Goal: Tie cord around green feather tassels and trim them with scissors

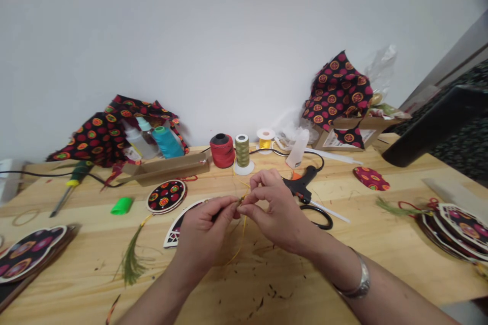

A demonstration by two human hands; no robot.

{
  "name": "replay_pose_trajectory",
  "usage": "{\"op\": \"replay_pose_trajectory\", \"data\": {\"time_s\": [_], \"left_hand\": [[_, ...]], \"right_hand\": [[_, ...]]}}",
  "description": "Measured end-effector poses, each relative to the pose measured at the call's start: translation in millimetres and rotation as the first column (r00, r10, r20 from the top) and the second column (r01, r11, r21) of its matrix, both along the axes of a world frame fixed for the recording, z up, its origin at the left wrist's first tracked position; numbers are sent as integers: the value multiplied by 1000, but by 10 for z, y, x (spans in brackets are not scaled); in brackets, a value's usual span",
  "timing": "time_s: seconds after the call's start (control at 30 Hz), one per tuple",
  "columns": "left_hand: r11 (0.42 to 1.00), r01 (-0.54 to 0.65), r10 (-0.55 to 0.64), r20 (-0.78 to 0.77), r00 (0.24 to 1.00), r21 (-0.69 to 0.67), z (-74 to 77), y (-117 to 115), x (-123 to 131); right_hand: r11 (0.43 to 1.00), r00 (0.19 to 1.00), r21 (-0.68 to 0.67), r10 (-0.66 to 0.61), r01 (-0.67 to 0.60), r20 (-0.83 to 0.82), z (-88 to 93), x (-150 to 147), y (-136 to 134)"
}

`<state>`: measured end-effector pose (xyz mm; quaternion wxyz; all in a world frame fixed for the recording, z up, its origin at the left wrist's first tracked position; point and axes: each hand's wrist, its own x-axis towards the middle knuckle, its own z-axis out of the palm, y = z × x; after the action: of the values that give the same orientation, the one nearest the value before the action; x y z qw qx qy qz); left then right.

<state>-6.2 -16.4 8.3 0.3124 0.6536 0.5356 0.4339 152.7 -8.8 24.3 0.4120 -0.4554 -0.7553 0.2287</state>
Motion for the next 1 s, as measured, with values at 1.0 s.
{"op": "replay_pose_trajectory", "data": {"time_s": [1.0], "left_hand": [[991,-72,92,181,979,-114,26,25,11]], "right_hand": [[988,977,-122,-119,99,-175,-51,-89,-43]]}}
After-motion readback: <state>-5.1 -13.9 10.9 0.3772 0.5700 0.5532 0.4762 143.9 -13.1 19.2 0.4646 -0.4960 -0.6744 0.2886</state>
